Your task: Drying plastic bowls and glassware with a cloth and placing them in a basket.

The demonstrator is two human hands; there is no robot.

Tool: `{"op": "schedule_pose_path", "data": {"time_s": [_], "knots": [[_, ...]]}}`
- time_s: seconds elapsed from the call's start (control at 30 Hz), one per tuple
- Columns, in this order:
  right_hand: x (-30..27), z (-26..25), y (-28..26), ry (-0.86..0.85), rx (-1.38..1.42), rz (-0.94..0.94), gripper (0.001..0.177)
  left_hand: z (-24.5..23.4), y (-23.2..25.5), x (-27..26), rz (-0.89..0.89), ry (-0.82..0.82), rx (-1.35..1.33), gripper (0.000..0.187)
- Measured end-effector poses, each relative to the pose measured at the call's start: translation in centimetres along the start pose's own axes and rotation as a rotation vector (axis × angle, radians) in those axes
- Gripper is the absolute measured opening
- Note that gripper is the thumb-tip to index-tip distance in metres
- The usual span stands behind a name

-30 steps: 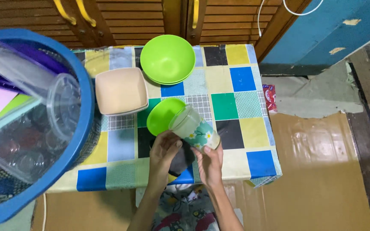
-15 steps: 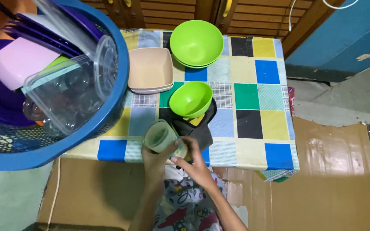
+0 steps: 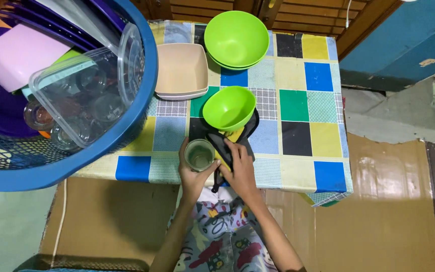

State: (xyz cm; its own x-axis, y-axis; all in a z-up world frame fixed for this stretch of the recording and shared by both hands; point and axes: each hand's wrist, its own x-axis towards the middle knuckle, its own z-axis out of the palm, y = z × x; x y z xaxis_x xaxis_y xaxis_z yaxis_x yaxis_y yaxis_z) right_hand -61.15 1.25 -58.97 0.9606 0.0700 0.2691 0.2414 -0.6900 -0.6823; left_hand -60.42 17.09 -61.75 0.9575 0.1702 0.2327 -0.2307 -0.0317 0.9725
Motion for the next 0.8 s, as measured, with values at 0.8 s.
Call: {"op": "schedule_pose_path", "data": {"time_s": [0.8], "knots": [[-0.3, 0.6, 0.3, 0.023, 0.267, 0.028, 0.047, -0.1, -1.4, 0.0, 0.008, -0.144, -0.030, 0.118]]}}
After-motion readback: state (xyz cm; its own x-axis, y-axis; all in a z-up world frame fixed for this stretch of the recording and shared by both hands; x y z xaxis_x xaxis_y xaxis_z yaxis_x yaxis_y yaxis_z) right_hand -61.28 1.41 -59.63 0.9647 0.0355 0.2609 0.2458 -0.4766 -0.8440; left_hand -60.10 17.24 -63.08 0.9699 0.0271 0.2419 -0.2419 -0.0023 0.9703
